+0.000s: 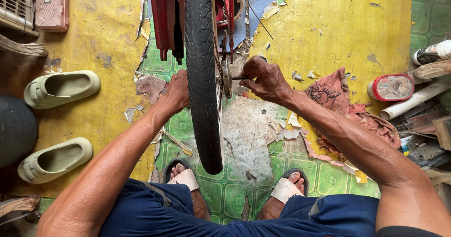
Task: The person kneels on the floor beside a red bicycle and works on the front wheel hub, threading and tightening the axle nut by hand while steadying the wheel. They then stand, walk to a tool bench, pick up a wrench, and rummage through a basket of tools.
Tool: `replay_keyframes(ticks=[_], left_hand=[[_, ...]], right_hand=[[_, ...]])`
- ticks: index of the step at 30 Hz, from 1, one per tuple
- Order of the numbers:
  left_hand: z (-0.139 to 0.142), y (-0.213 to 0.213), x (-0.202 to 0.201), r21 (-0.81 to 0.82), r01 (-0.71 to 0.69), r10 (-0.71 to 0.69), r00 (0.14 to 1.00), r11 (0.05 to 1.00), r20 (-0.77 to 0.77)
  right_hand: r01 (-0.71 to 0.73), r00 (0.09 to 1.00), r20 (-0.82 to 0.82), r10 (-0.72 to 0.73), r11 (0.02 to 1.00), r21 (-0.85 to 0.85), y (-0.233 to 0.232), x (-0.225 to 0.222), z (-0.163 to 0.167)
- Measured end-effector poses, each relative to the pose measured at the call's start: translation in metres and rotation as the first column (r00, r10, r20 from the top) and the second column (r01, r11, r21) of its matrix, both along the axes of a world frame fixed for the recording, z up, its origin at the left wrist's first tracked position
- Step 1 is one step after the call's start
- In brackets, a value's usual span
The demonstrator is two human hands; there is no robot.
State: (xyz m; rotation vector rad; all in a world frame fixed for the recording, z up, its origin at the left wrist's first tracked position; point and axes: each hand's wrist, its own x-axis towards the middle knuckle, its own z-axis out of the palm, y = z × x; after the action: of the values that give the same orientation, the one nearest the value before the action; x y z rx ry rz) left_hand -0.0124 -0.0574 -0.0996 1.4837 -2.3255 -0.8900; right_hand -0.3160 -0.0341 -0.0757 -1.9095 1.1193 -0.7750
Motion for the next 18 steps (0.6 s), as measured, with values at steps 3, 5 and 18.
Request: replay_keyframes(ticks=[3,5,18], left_hand=[[0.000,0.000,0.001,-0.034,0.017,-0.017,1.000,0.999,-0.022],[0.000,0.001,0.003,0.004,0.003,-0.003,0.999,1.000,-0.045],[-0.006,-0.001,0.004,-0.049,0.038,-0.040,0.999,0.998,-0.030]], right_hand=[[0.025,0.999,0.021,-0.025,1.000,0.014,0.002,0.001,-0.002],[0.050,0.997,0.047,-0.054,0.996,0.079,0.004,0.001,-0.003],[0.033,0.986,0.157,-0.057,0.988,0.149,0.010,-0.001,-0.010]])
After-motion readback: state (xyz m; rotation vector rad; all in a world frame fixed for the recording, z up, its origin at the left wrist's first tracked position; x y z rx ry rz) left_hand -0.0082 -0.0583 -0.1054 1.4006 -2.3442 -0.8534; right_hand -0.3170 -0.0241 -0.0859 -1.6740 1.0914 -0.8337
